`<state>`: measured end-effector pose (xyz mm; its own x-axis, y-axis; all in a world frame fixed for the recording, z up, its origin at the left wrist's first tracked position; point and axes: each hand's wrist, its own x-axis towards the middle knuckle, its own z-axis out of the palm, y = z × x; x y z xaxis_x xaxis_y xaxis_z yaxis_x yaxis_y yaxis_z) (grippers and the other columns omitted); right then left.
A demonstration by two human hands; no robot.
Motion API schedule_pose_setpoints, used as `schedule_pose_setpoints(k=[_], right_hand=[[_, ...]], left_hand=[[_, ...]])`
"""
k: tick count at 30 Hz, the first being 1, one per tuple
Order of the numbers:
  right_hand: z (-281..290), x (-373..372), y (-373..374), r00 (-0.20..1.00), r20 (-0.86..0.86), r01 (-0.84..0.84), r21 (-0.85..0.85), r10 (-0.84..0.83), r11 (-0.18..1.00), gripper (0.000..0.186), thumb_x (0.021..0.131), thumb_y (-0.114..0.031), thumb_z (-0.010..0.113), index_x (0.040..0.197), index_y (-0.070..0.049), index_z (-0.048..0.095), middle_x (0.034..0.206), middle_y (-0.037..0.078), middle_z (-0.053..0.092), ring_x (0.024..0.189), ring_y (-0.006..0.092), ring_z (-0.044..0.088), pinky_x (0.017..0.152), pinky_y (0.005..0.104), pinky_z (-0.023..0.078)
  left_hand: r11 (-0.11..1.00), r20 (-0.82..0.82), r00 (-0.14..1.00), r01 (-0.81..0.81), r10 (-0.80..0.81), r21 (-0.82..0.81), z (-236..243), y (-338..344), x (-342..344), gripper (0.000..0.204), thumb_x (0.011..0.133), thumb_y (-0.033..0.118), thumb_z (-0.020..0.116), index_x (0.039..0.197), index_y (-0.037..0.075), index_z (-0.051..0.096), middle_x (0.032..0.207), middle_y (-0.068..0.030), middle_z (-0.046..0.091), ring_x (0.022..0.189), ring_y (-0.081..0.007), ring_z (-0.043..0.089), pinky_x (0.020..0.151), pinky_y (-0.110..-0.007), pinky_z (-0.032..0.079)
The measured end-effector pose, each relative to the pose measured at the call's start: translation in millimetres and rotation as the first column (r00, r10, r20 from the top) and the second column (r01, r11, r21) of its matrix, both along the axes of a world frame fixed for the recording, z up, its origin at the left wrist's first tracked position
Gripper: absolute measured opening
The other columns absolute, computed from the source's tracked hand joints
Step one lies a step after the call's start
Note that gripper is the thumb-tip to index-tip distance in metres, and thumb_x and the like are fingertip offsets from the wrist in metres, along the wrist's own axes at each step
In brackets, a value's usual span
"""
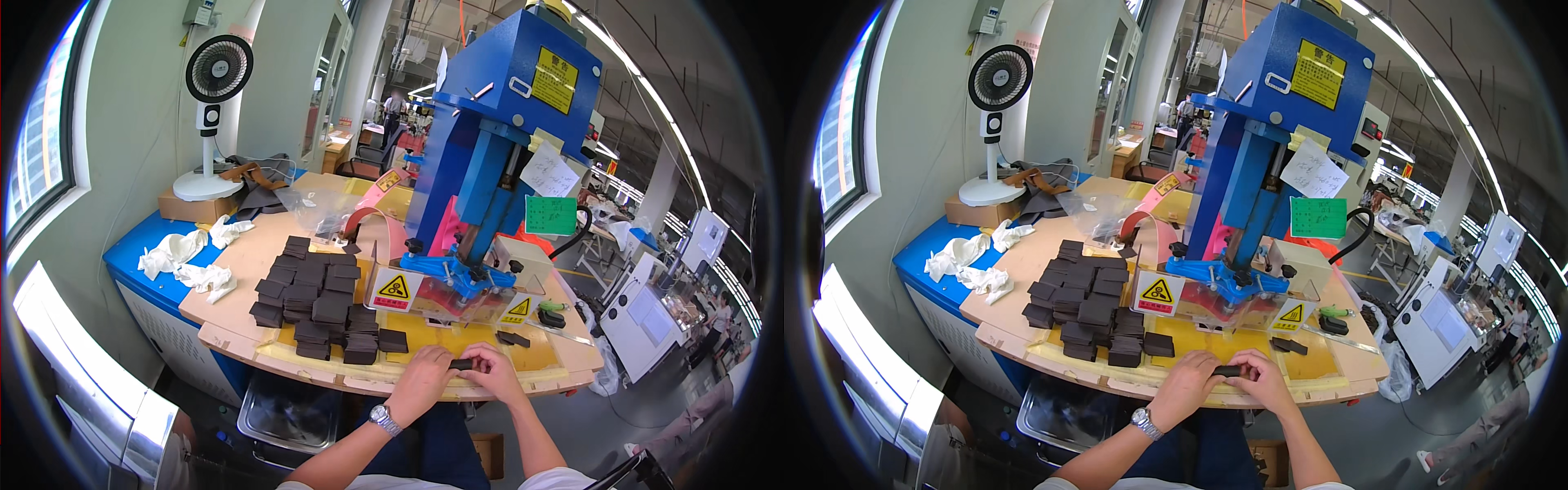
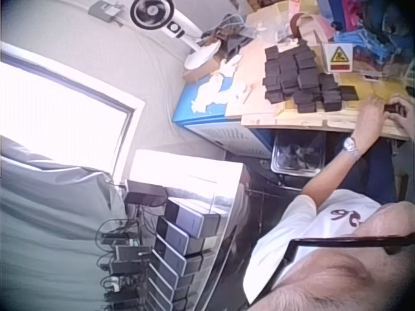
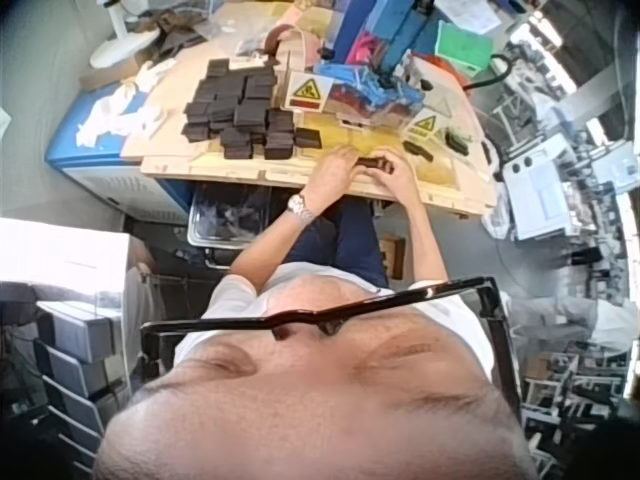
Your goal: Placing leather pieces into a machine for stamping or heat-pressing and organizing them into a box.
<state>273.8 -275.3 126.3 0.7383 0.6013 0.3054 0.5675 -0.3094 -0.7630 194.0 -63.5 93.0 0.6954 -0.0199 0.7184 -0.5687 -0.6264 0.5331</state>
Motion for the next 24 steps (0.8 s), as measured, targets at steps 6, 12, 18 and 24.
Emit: schedule_pose_setpoints(k=[6, 12, 18, 24], right_hand=[[15, -18, -6, 0.980, -0.185, 0.103, 0.130, -0.077, 0.986, 0.054, 0.085, -0.005, 0.088, 0.135, -0.003, 0.069, 0.133, 0.008, 0.067, 0.107, 0.0154, 0.067, 0.090, 0.0278, 0.055], [-9, -77, -15, 0.785, 0.597, 0.449, -0.369, -0.163, 0.814, 0.087, 0.091, -0.030, 0.084, 0.162, -0.002, 0.043, 0.167, 0.025, 0.040, 0.157, 0.0499, 0.031, 0.128, 0.0665, 0.020], [11, -132, -29, 0.897, 0.417, 0.285, -0.284, -0.150, 0.916, 0.074, 0.089, -0.026, 0.086, 0.152, -0.004, 0.053, 0.158, 0.023, 0.049, 0.148, 0.0502, 0.041, 0.120, 0.0659, 0.031], [-116, -135, -65, 0.930, 0.352, 0.061, -0.425, 0.103, 0.903, 0.054, 0.098, -0.029, 0.075, 0.145, -0.007, 0.064, 0.152, 0.020, 0.060, 0.136, 0.0467, 0.057, 0.117, 0.0543, 0.046]], left_hand=[[1.000, -0.010, 1.000, -0.018, 0.018, -0.007, -2, 1, 0, 0.027, 0.093, 0.014, 0.078, 0.110, -0.005, 0.070, 0.115, -0.0216, 0.073, 0.115, -0.0408, 0.066, 0.103, -0.048, 0.053], [0.999, -0.031, 0.999, -0.020, 0.020, -0.025, 2, 0, -1, 0.028, 0.093, 0.014, 0.078, 0.111, -0.006, 0.070, 0.115, -0.0223, 0.073, 0.113, -0.0416, 0.067, 0.100, -0.049, 0.054], [0.999, -0.010, 0.999, -0.041, 0.041, -0.005, -1, 0, 0, 0.028, 0.093, 0.015, 0.078, 0.112, -0.006, 0.070, 0.115, -0.0229, 0.073, 0.112, -0.0425, 0.067, 0.100, -0.049, 0.054], [0.999, 0.000, 0.999, -0.053, 0.053, 0.008, 0, -1, 1, 0.029, 0.093, 0.015, 0.078, 0.112, -0.006, 0.070, 0.114, -0.0233, 0.073, 0.112, -0.0426, 0.067, 0.100, -0.049, 0.054]])
